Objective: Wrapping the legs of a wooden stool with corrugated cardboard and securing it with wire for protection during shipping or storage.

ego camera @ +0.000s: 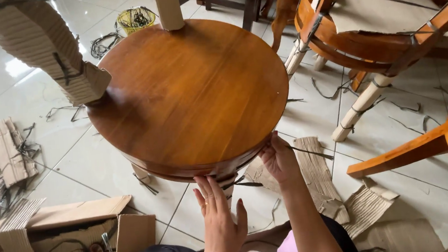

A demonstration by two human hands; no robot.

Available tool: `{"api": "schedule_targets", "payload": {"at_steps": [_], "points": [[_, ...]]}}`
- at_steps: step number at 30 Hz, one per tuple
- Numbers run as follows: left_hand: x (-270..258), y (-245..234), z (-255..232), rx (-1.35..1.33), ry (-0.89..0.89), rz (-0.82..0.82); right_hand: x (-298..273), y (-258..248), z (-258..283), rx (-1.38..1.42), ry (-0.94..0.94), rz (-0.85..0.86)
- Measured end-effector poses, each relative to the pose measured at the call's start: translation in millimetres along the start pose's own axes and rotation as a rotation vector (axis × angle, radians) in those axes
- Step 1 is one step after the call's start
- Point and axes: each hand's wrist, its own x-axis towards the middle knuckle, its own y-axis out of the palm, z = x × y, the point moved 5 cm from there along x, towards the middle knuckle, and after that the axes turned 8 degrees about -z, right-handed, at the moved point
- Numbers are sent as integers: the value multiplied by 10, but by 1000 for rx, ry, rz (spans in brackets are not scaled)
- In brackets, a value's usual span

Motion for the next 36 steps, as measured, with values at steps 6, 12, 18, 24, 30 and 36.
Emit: {"api": "schedule_targets", "payload": {"at_steps": [6,12,18,24,30,36], "points": [[-45,-85,-20,-4,-15,-5,-163,-248,-85,4,9,-180],[-247,-257,0,17,-80,28,-695,88,-26,-75,-13,-211],[-405,-579,-57,-3,-98,-36,-1261,97,-194,16,-35,-186],[-489,-770,19,-52,-95,-68,-1656,476,-294,-42,-110,-235],[-533,-1054,87,-84,-101,-117,-1995,745,-462,-35,-100,-182],[-590,-1151,55,-97,-77,-271,-1993,521,-426,-267,-159,-116]]}}
